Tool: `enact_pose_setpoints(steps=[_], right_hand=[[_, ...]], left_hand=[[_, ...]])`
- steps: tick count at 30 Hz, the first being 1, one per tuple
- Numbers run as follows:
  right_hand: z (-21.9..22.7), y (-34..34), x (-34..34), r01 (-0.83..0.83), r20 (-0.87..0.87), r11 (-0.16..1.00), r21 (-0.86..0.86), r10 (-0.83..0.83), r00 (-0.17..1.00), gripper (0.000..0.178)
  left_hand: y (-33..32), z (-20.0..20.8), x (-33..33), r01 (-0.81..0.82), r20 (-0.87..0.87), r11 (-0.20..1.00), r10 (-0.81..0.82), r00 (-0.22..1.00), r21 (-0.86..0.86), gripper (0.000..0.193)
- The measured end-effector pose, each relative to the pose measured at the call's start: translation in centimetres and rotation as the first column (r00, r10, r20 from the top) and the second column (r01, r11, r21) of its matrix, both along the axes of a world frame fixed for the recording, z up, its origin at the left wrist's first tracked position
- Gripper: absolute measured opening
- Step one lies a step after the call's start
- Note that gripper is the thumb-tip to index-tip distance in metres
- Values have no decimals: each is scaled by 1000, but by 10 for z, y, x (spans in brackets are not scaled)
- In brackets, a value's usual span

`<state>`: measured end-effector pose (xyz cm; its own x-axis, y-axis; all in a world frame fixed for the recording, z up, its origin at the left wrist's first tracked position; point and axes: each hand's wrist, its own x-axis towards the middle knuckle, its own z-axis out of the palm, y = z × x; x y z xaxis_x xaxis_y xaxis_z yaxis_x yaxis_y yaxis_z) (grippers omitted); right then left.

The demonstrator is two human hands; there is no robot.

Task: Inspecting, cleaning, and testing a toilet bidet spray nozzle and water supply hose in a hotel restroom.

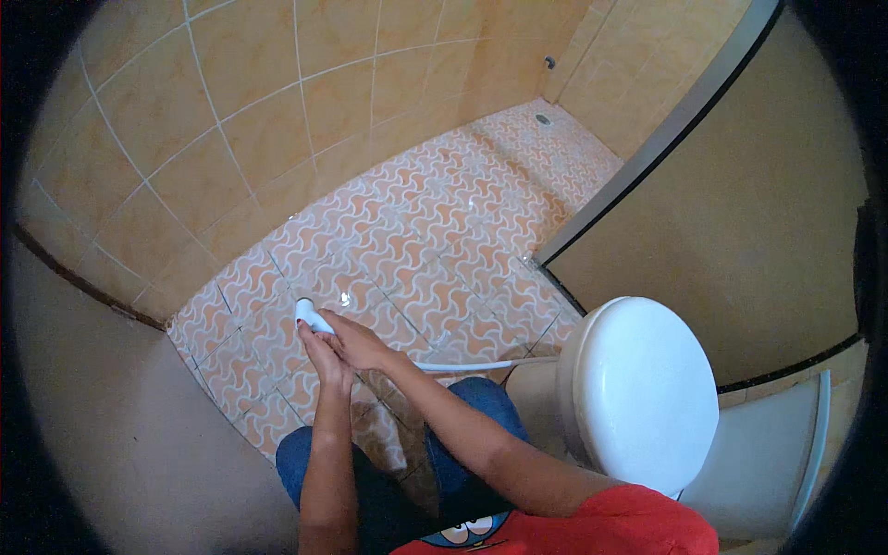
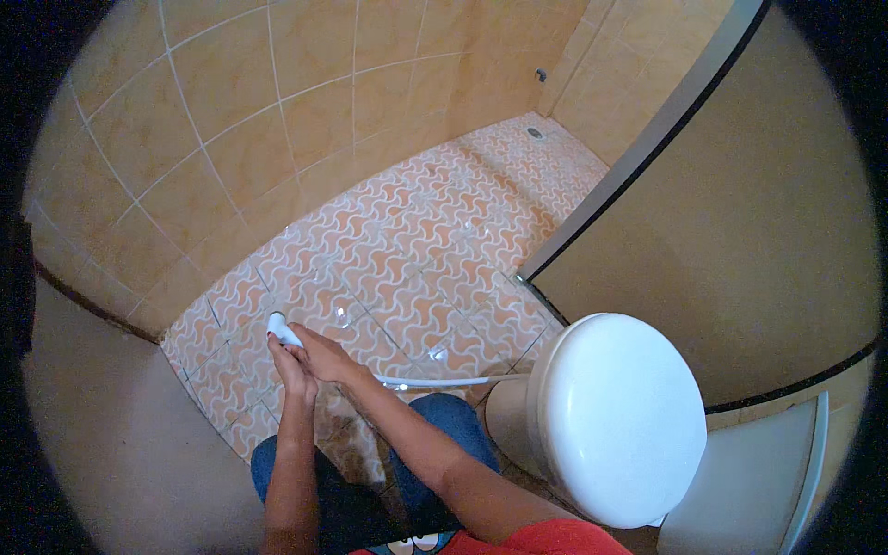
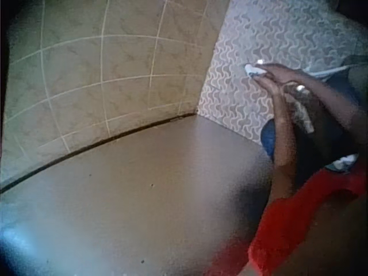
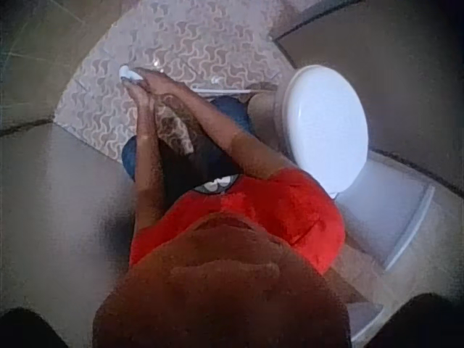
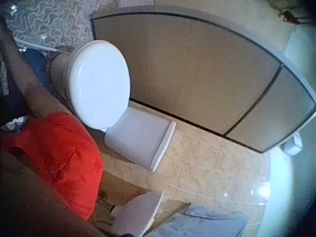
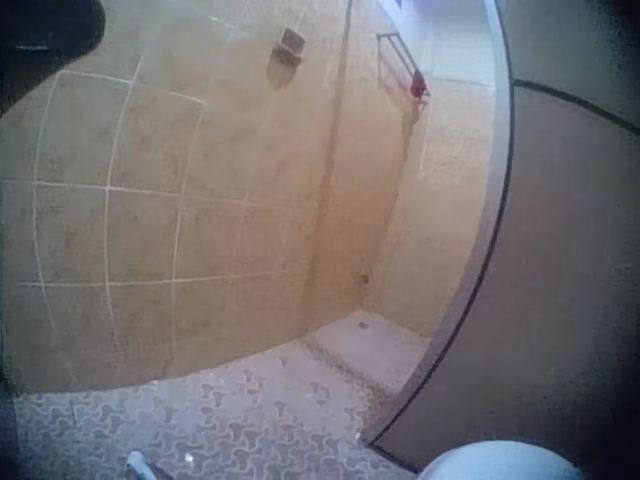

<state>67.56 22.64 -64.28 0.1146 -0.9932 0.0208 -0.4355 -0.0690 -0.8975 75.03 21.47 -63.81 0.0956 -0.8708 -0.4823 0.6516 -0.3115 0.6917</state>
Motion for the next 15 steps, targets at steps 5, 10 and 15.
enact_pose_setpoints(steps=[5,10,15], right_hand=[[-16,-3,0,132,-130,991,15,-129,983,44],[1,3,3,263,-250,963,58,-241,938,47],[2,5,0,327,-322,941,87,-284,903,48]], left_hand=[[-7,-6,1,220,16,975,-221,975,36,55],[-11,-26,4,281,-56,959,-279,959,31,37],[-14,-43,0,350,-42,936,-352,935,-38,43]])
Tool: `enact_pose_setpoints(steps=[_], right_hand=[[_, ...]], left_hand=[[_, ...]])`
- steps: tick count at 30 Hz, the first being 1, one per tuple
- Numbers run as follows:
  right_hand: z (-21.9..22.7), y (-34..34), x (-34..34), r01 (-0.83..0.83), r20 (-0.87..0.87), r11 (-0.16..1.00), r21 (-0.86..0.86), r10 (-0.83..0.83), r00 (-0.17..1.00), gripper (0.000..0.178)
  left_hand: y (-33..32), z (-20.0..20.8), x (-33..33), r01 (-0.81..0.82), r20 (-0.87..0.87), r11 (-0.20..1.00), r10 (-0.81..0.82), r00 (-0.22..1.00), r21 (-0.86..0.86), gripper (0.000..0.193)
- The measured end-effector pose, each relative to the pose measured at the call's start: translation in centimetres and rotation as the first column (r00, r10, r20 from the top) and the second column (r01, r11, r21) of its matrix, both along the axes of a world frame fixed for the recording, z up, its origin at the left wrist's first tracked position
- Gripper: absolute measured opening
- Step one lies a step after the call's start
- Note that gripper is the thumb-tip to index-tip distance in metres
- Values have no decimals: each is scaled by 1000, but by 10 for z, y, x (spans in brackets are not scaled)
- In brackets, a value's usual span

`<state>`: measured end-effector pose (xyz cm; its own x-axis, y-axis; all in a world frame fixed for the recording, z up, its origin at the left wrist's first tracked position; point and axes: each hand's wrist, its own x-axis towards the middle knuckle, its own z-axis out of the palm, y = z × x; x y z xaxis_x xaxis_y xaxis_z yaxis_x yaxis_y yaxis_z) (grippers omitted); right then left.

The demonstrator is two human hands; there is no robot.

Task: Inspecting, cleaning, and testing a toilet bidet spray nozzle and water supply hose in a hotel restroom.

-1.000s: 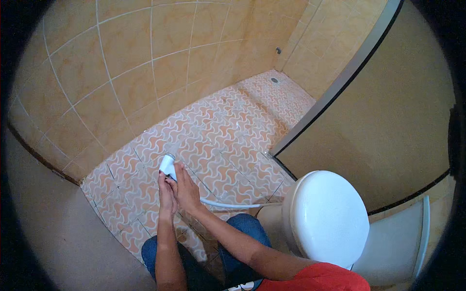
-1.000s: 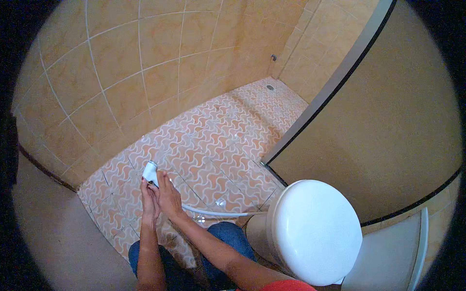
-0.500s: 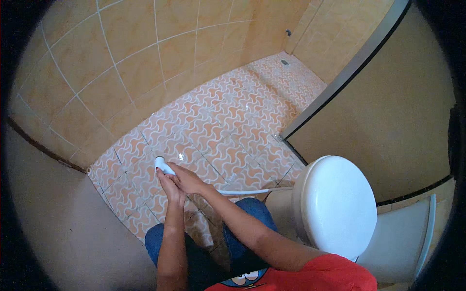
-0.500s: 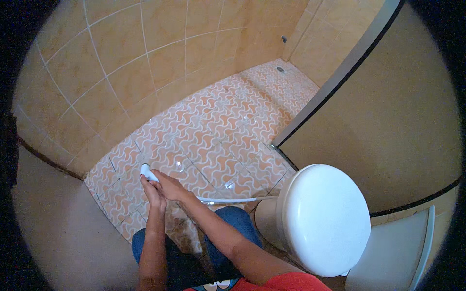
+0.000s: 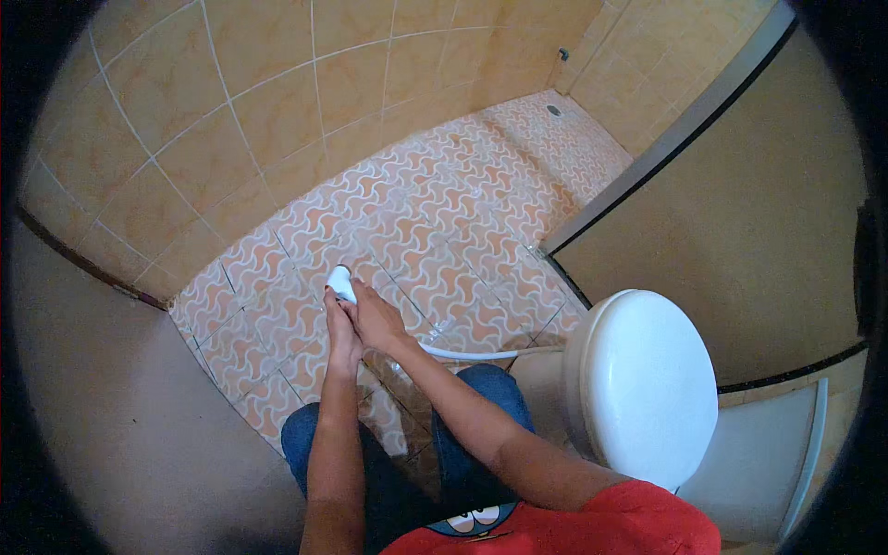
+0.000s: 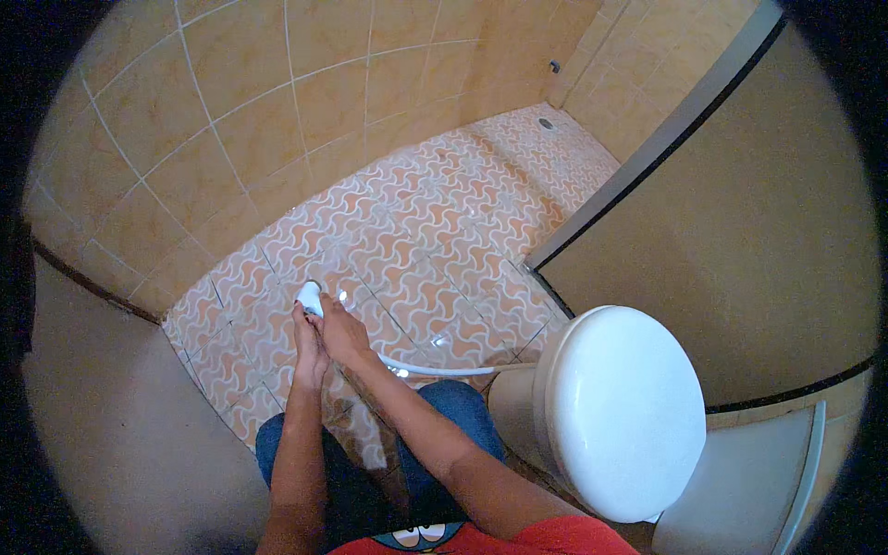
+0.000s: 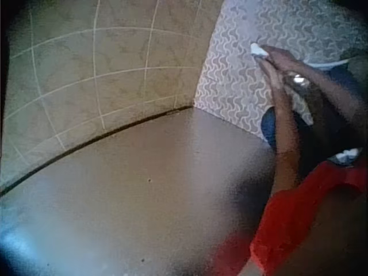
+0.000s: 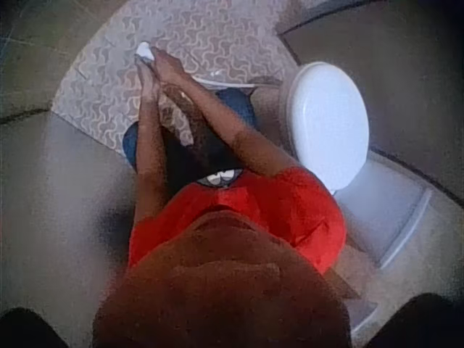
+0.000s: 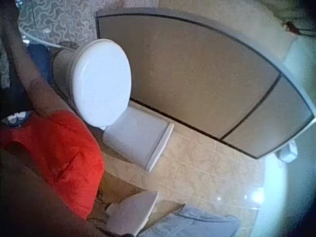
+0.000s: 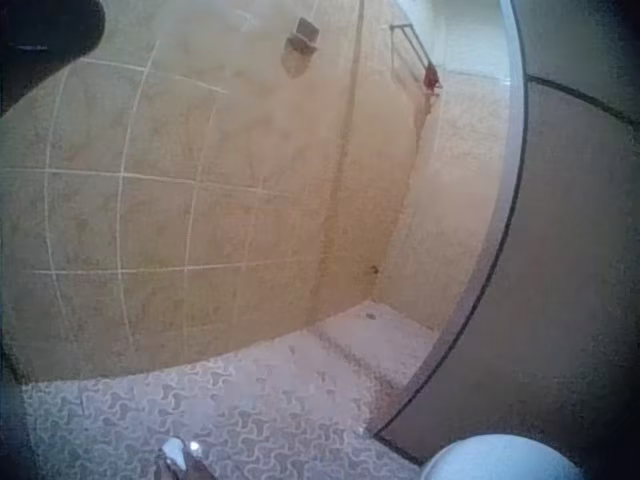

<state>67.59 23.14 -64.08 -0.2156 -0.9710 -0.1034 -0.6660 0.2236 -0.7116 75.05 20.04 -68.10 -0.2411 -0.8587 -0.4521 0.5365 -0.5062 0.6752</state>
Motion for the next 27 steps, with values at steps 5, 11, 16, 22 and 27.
enact_pose_setpoints(steps=[5,11,16,22,27], right_hand=[[4,1,-2,15,-26,1000,14,-14,1000,47],[20,4,3,40,-81,998,53,-36,996,44],[23,4,5,15,-60,999,40,-13,998,45],[4,1,-5,-229,170,970,-84,241,956,47],[3,-1,0,-183,95,975,-126,195,976,50]], left_hand=[[-1,3,-6,-15,13,999,14,1000,48,46],[-2,-2,-7,-4,43,996,0,999,94,56],[-1,-6,9,101,-70,994,-103,992,-29,46],[15,44,-8,-190,-76,979,196,978,80,45],[13,44,-3,-150,-47,987,153,987,64,43]])
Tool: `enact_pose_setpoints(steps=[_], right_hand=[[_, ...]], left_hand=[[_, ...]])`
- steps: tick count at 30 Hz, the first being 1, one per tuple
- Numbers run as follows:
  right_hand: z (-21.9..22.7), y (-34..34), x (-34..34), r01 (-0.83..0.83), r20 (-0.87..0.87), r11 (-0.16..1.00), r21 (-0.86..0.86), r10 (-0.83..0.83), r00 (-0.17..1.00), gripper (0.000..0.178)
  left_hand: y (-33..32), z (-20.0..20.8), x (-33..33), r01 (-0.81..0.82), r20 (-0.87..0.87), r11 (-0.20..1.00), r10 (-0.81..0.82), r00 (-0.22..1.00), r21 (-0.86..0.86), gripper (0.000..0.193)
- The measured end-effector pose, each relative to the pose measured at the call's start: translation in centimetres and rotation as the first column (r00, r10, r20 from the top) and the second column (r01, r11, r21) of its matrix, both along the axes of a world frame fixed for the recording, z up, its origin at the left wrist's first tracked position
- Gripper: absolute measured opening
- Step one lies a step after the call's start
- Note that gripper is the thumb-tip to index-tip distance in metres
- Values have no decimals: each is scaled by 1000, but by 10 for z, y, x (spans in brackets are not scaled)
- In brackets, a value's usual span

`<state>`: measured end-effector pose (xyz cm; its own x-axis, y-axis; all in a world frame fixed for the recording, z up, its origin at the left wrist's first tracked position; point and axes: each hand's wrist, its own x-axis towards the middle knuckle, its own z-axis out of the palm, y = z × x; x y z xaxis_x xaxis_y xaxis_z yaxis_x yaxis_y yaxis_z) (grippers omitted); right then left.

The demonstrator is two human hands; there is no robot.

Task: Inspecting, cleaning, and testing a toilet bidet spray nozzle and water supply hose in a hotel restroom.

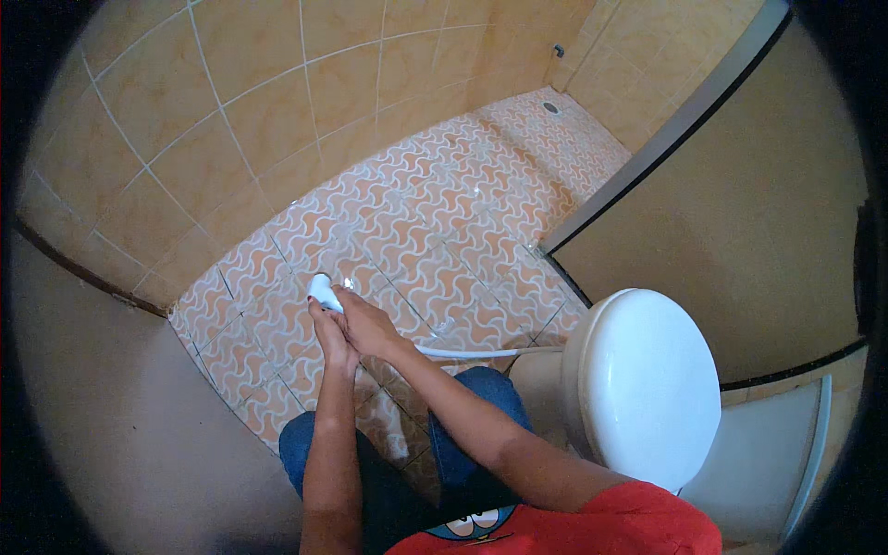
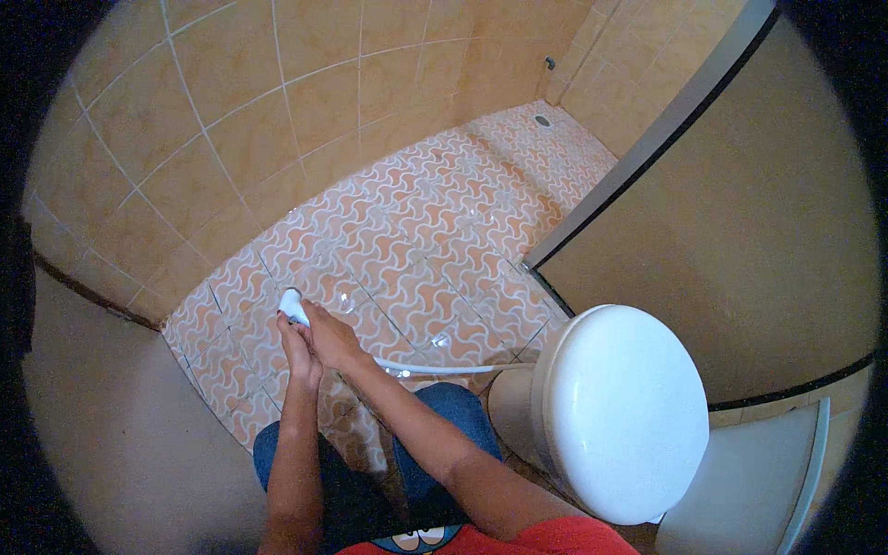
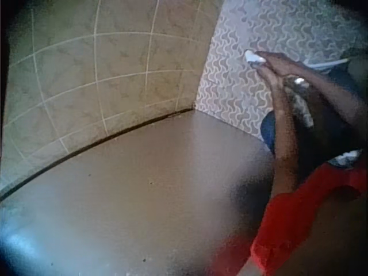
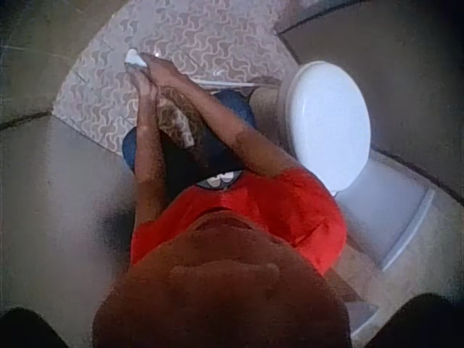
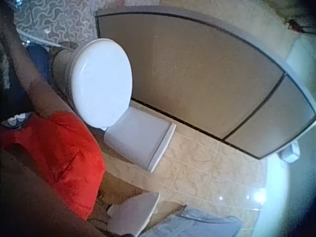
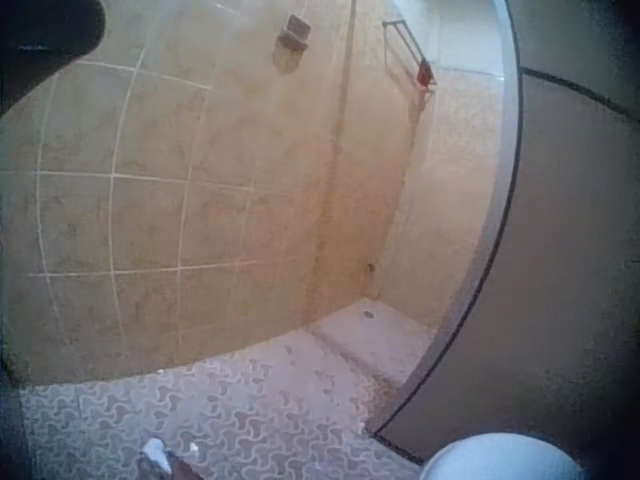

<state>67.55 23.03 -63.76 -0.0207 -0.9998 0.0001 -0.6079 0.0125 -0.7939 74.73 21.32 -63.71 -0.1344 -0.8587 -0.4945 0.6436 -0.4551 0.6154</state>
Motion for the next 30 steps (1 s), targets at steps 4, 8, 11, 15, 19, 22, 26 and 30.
enact_pose_setpoints(steps=[4,8,11,15,19,22,26,30], right_hand=[[9,2,1,144,-124,989,-12,-145,982,52],[29,5,-3,166,-101,977,135,-153,983,50],[25,6,-3,202,-138,979,13,-198,970,49],[24,7,0,222,-144,975,29,-216,966,50],[21,7,-2,268,-192,963,-25,-268,944,50],[30,9,-3,251,-154,965,72,-238,959,50],[29,10,-4,269,-179,962,52,-256,950,50],[30,9,-7,280,-174,957,78,-263,949,50]], left_hand=[[-6,-7,3,129,22,988,-128,992,-82,45],[-7,-6,-9,57,75,997,-53,996,-51,49],[-7,-8,-10,81,98,993,-73,992,-80,49],[-13,-22,-13,30,56,999,-29,998,-31,46],[-12,-25,-14,72,20,996,-71,997,-42,41],[-10,-24,-13,104,10,993,-104,995,-56,40],[-10,-24,-15,114,-27,993,-115,993,-36,40],[-11,-14,-18,121,13,992,-121,993,-38,41]])
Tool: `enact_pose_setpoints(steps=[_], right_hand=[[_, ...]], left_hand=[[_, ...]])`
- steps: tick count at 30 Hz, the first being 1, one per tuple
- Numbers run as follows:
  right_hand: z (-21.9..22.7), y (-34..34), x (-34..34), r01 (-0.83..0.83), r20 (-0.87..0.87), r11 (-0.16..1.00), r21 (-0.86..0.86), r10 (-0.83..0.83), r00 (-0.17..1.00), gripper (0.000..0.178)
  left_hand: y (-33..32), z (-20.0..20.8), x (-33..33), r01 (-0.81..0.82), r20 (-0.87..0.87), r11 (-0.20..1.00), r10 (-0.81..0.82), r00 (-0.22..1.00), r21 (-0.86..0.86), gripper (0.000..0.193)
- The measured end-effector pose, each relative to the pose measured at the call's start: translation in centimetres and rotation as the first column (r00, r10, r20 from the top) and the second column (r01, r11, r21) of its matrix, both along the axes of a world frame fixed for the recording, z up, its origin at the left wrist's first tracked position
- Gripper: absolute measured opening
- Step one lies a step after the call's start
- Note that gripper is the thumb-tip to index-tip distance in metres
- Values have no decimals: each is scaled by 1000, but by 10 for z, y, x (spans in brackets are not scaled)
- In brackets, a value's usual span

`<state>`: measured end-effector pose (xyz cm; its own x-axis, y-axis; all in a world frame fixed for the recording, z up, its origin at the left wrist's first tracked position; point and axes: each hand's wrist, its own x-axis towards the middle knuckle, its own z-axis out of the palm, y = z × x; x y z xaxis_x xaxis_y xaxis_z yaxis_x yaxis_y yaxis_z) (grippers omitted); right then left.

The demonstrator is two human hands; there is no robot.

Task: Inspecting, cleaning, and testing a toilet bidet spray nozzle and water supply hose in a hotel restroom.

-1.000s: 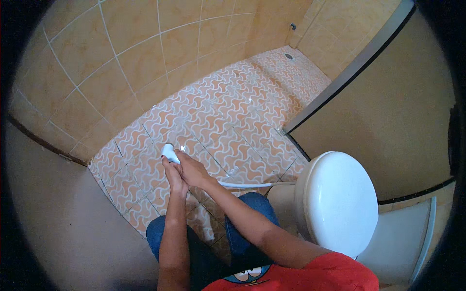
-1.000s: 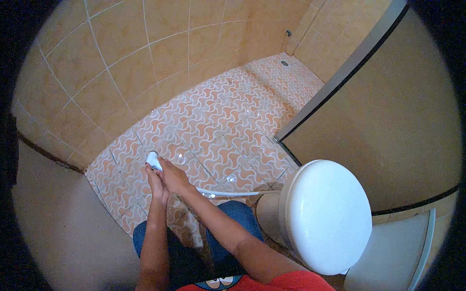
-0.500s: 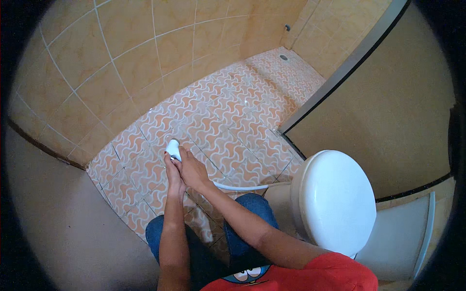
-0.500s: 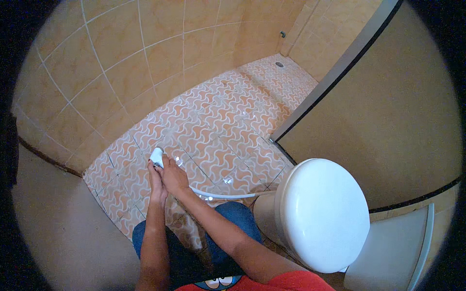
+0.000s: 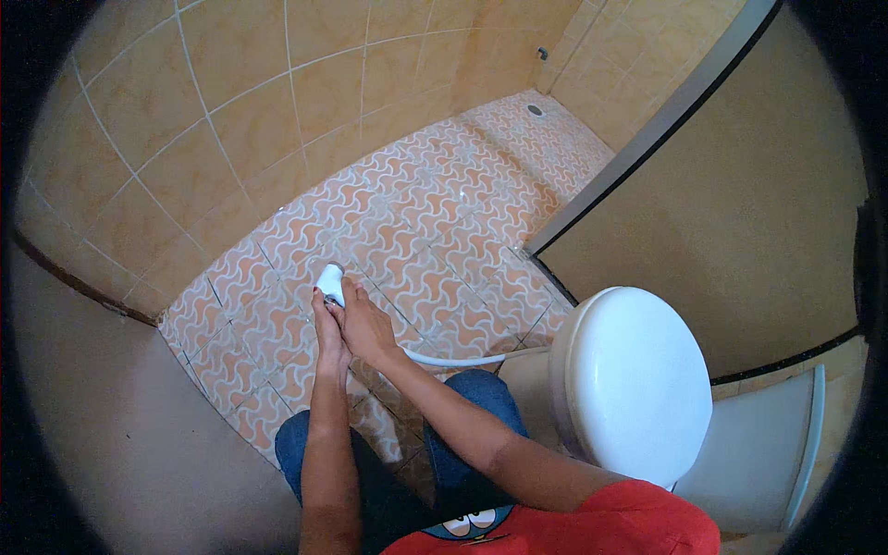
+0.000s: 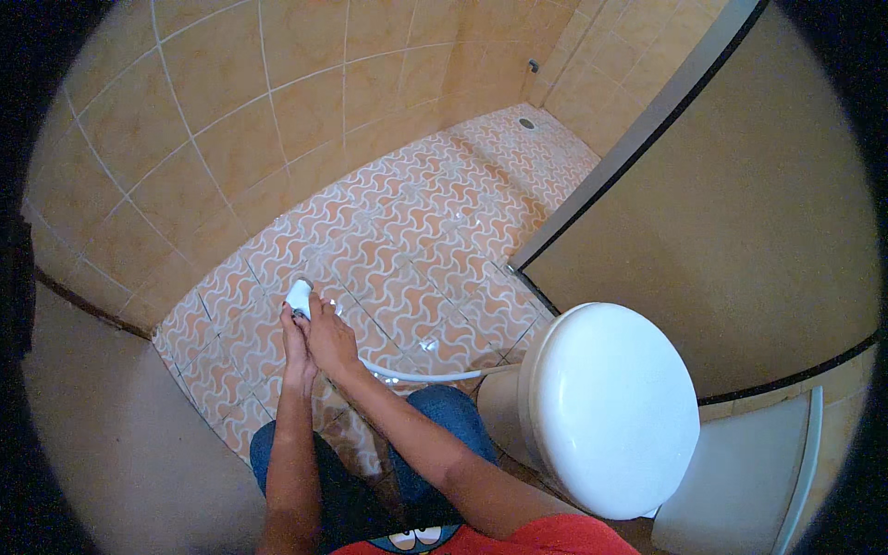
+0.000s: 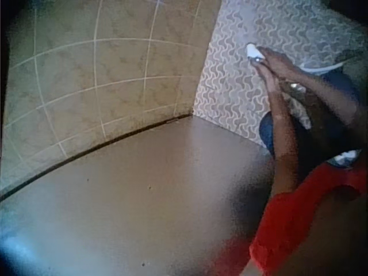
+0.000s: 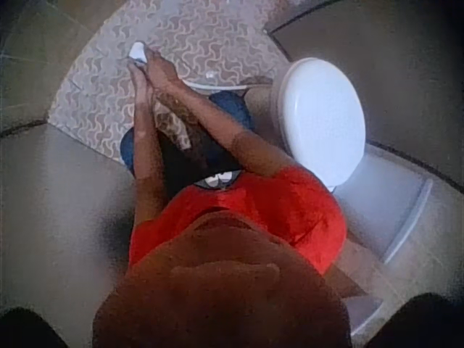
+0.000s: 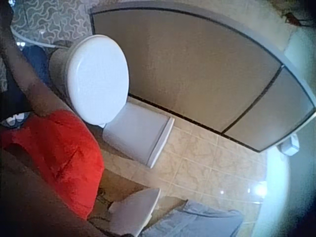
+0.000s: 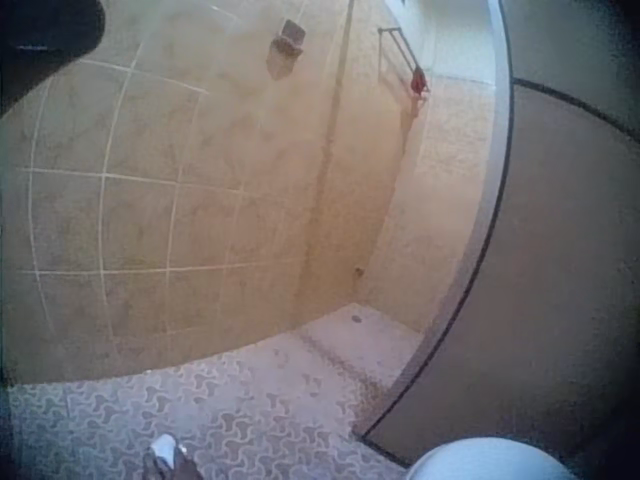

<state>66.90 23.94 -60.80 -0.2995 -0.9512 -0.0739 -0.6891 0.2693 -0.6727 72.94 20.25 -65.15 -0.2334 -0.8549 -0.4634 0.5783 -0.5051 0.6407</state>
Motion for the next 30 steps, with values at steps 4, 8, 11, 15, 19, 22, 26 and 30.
enact_pose_setpoints(steps=[4,8,11,15,19,22,26,30], right_hand=[[-1,-1,0,13,-20,1000,12,-13,1000,49],[-4,0,0,31,-43,999,-15,-32,999,49],[-6,0,3,30,-29,999,-29,-31,999,49],[-42,-5,-11,-59,76,995,-76,65,995,46],[-47,-8,-9,-263,311,965,-1,251,917,42],[-59,-11,-13,-247,374,968,42,214,902,40],[-66,-13,-19,-235,284,951,201,173,943,42],[-70,-8,-21,-153,139,937,314,114,984,44]], left_hand=[[1,7,1,39,33,999,-38,999,-20,42],[4,15,-5,0,32,1000,1,999,-28,43],[4,10,1,5,31,999,-4,1000,-32,45],[-2,-13,7,103,136,992,-93,986,-68,47],[3,-12,22,153,387,983,-103,916,-100,44],[6,-7,18,195,407,981,-181,895,8,48],[2,-30,22,354,349,934,-347,871,46,43],[3,-44,15,350,328,931,-363,872,100,40]])
